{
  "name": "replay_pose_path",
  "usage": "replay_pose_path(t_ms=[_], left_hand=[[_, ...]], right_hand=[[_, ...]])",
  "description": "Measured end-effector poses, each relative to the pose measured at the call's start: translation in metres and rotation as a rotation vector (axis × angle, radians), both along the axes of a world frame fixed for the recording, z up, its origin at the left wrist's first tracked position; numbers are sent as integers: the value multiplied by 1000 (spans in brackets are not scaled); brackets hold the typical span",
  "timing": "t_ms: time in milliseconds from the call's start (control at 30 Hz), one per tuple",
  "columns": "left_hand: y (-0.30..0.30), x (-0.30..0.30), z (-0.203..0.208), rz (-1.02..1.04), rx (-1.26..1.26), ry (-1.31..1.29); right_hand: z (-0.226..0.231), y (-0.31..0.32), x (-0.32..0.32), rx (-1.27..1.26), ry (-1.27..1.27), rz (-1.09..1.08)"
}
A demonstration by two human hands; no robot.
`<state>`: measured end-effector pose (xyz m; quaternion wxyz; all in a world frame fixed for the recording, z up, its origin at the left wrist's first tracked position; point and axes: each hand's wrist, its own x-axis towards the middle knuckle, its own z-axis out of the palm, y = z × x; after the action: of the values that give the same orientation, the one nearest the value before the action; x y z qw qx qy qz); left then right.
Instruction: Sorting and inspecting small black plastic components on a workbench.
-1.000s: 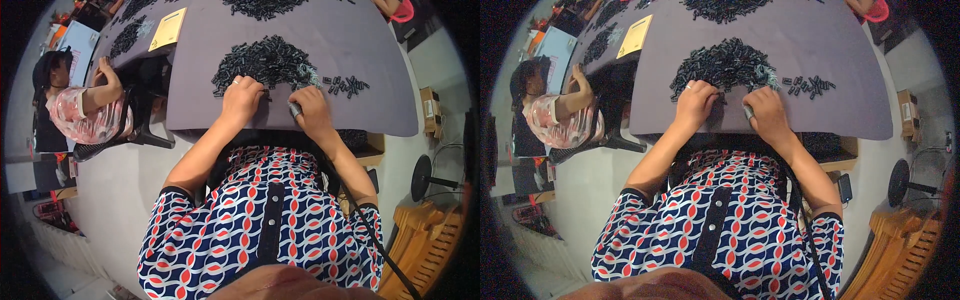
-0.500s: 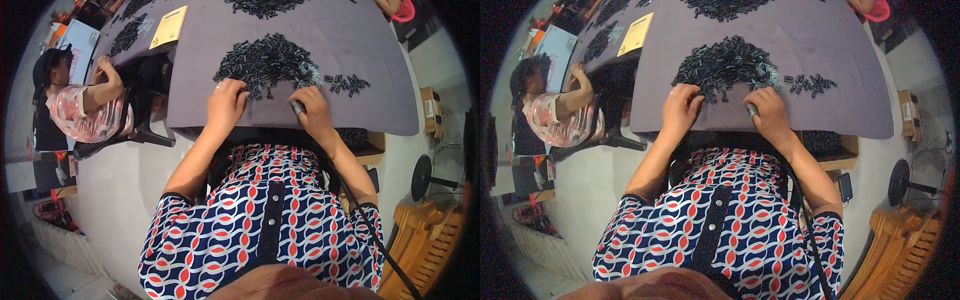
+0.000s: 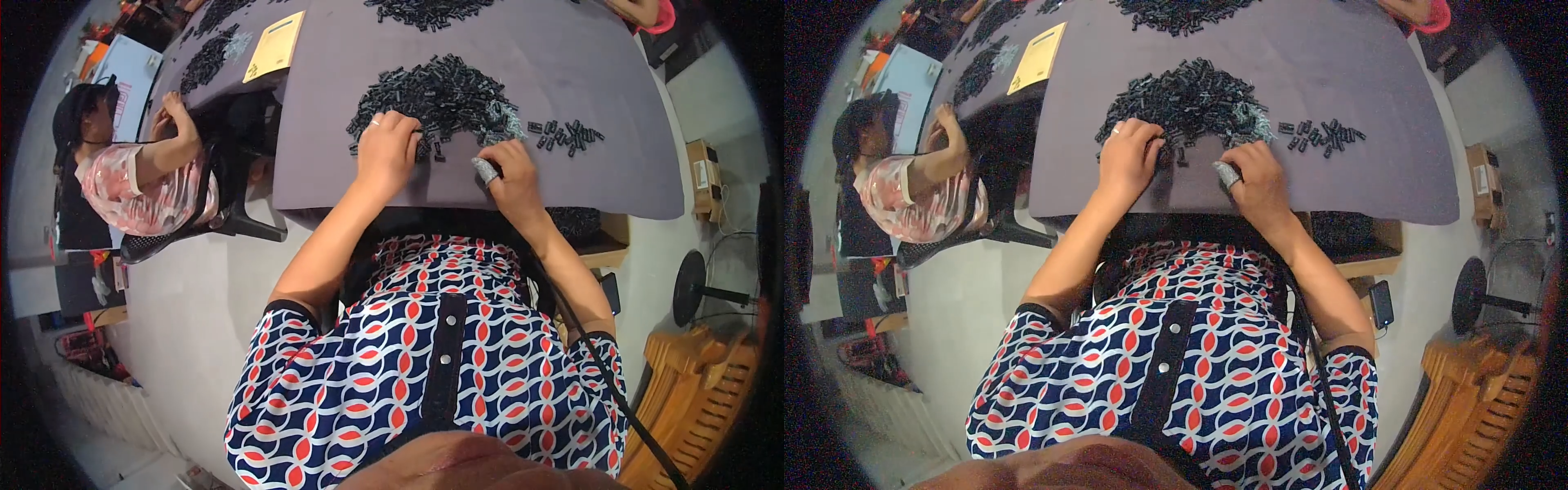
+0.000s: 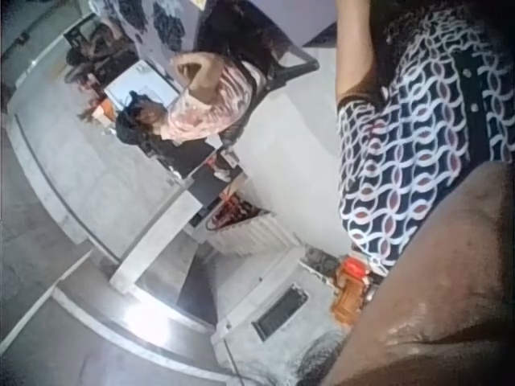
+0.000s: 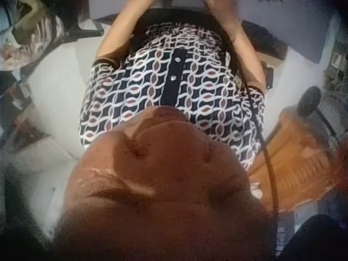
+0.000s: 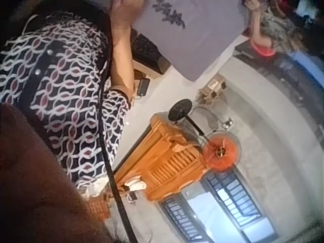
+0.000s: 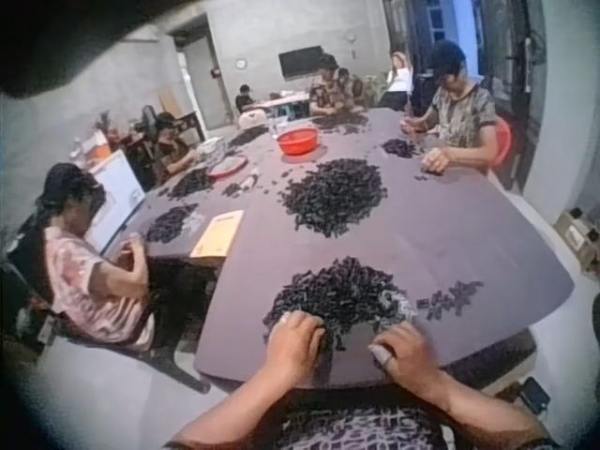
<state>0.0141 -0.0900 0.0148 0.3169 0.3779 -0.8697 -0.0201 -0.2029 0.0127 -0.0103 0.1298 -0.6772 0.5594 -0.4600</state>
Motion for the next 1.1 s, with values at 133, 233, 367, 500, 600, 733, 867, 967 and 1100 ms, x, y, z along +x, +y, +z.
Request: replay_pose_path(t_ms=[133,233,367,500,600,733,867,967,1100], left_hand=[[-8,-3,-1,-44,59,-58],[-6,-7,-1,-99,83,-75],[-4,4,-1,-87,148,4],[0,10,5,-16,245,180],[1,12,5,59,420,326],[6,15,9,-82,1124,888],[22,15,6,-147,1394,1024],[27,13,6,-155,1375,1026],[24,11,-6,-81,968,694]], right_hand=[[0,-1,0,-14,13,-4],[-1,0,-2,-39,38,-9],[0,0,-1,-40,-1,0],[-1,0,-2,-24,-3,1],[-1,0,-1,-35,1,-1],[-3,-1,-2,-60,-40,-4],[-4,-1,-4,-55,-50,-8],[-1,-1,-4,-57,-49,-6],[-1,-1,-1,-45,-47,-12]])
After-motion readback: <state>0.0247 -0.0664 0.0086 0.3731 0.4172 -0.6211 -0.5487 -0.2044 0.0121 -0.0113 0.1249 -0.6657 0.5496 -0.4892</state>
